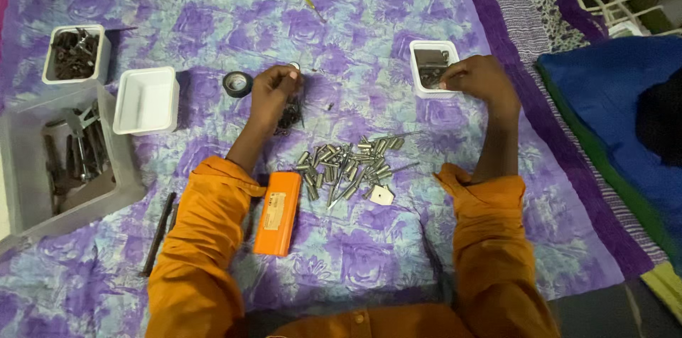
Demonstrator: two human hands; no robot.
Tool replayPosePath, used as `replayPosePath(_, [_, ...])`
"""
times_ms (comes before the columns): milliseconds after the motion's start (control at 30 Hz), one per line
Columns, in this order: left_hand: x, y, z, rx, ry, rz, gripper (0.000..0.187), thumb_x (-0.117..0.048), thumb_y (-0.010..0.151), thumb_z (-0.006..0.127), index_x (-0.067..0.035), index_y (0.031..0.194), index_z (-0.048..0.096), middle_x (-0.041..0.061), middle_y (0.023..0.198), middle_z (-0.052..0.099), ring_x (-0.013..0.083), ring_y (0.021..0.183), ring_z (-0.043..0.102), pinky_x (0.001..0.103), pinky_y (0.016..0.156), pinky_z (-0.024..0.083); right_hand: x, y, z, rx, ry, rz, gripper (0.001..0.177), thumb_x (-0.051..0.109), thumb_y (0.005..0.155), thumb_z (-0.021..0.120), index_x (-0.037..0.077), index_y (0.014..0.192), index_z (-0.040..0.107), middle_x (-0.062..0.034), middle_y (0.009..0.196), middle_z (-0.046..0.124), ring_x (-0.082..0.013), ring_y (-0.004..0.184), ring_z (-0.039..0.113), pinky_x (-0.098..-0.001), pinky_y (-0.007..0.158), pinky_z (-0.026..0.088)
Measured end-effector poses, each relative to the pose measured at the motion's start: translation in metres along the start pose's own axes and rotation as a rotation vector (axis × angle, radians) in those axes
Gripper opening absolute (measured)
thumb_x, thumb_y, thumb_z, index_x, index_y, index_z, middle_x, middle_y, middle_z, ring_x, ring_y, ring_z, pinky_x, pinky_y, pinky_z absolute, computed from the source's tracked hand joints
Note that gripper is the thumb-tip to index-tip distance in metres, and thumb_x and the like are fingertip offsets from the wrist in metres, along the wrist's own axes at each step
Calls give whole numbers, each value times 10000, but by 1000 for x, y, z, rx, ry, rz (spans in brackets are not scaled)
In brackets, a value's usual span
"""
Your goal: The person repeatedly picks up small metal rods and cylindrical pieces, fits them together by hand, and places the assembled units into a white container. The person also moves a roll of black tape and an orange box aside to clear the workspace.
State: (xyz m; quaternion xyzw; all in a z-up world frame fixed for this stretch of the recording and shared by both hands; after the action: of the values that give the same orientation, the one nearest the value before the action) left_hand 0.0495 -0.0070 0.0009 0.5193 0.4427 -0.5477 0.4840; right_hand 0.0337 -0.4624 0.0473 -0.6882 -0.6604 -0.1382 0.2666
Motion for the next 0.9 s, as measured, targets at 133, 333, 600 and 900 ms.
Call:
replayPosePath(133, [10,0,3,50,-71,-48,162,-166,1021,650,-9,1011,689,3,861,656,80,742,575,256,660,459,20,-2,4,-84,-227,-196,223,225,722,854,195,942,834,-90,900,772,-282,765,725,-381,723,568])
replayPosePath(333, [19,2,5,75,-15,22,175,-164,1019,652,5,1023,697,0,863,664,78,768,599,246,708,485,15,10,17,-131,-262,-98,219,272,686,869,268,903,838,-73,816,765,-267,702,725,-376,702,574])
replayPosePath(600, [21,-3,7,83,-43,66,187,-177,1031,665,6,1044,697,0,874,662,75,770,595,250,713,496,3,24,37,-283,-430,-201,148,302,724,892,290,867,861,-76,809,767,-302,680,707,-395,669,558])
replayPosePath(900, [-38,-18,-56,-126,349,206,196,-195,1016,706,-3,1043,738,48,829,699,97,746,603,287,658,459,60,-8,-10,-337,-194,-278,221,270,918,818,95,1053,812,-162,854,735,-281,694,708,-393,667,547])
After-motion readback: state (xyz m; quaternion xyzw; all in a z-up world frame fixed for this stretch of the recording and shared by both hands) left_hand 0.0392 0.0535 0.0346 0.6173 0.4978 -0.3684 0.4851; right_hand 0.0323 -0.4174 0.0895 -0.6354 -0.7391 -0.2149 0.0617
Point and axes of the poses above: each hand's wrist, its own y-axis towards the middle knuckle, its own z-axis out of the palm, x = y × z, the point moved 5 cm from there along y, towards the middle knuckle
